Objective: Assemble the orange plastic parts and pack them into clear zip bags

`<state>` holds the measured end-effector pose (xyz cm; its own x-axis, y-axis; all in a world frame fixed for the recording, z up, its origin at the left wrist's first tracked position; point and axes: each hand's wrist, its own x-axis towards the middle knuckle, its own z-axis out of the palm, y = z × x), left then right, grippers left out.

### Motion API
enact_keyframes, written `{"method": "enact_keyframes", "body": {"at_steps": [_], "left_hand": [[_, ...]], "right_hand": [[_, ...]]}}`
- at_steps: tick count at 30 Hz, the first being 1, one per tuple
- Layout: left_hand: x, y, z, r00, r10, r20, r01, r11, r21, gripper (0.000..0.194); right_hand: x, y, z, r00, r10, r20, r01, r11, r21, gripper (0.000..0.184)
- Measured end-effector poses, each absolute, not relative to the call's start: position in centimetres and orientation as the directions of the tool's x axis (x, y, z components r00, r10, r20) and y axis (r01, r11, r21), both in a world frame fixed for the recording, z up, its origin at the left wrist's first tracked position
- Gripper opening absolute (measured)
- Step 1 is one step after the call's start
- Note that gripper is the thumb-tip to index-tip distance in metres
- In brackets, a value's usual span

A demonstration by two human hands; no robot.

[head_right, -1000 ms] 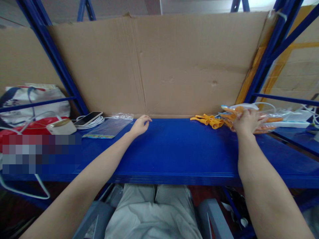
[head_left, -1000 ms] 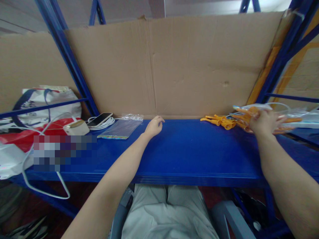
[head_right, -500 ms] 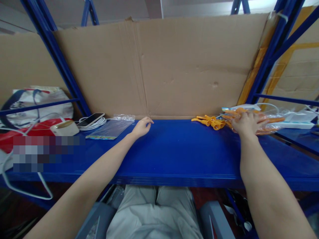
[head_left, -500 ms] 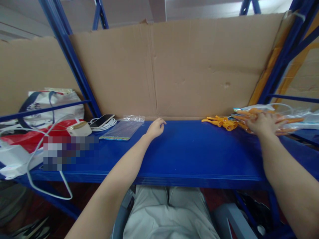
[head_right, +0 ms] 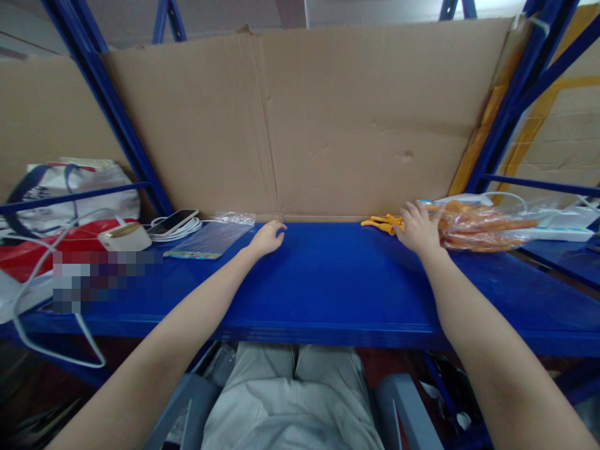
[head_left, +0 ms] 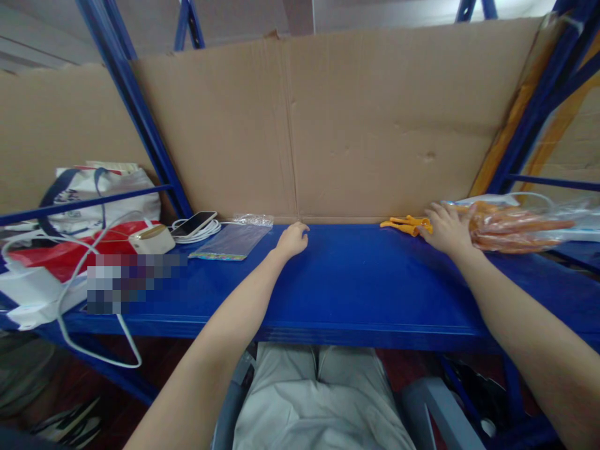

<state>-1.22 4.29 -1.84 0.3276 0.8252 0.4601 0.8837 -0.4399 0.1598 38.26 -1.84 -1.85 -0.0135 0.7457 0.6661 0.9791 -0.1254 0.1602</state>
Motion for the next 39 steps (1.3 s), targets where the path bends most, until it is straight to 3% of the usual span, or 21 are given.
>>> {"method": "enact_keyframes", "body": {"at_steps": [5,9,15,20,24,30,35,39], "left_hand": [[-1.8,3.5,-1.4,0.028,0.936,0.35,0.988,-0.079,0.13,0.045],[-3.2,3.6,-1.3,-0.211,0.94,0.27,0.973,0.174,0.153,0.06],[-4.7,4.5,-1.5,-0.388,0.917,0.094,0.906,0.361,0.222,0.059],[-5.1,5.4,-1.8,-0.261,0.95,0.169,0.953,0.226,0.202,0.05],[-4.9,5.8,-1.9,-0.107,0.974,0.201,0.987,0.081,0.138,0.046],[-3.4,4.8,-1.2,0.087,0.99,0.107,0.996,-0.089,0.019,0.046],[-3.1,4.5,-0.8,0.247,0.966,0.083,0.969,-0.246,-0.017,0.058],[-3.2,4.6,-0.8,0.351,0.93,0.111,0.936,-0.353,0.0,0.065]], "right_hand": [[37.3,0.2,-4.2,-0.085,0.875,0.477,0.984,-0.001,0.178,0.052],[37.9,1.5,-5.2,0.003,0.915,0.405,0.99,-0.061,0.129,0.053],[37.5,1.7,-4.9,0.028,0.931,0.364,0.984,-0.09,0.154,0.052],[36.0,2.7,-4.3,0.061,0.944,0.325,0.972,-0.131,0.195,0.046],[34.6,4.0,-4.3,0.15,0.928,0.341,0.964,-0.214,0.158,0.047],[33.5,3.1,-4.3,0.147,0.905,0.399,0.983,-0.178,0.042,0.052],[33.0,2.0,-3.1,0.234,0.937,0.26,0.972,-0.231,-0.046,0.051],[33.1,2.7,-2.7,0.204,0.959,0.197,0.979,-0.201,-0.035,0.051]]}}
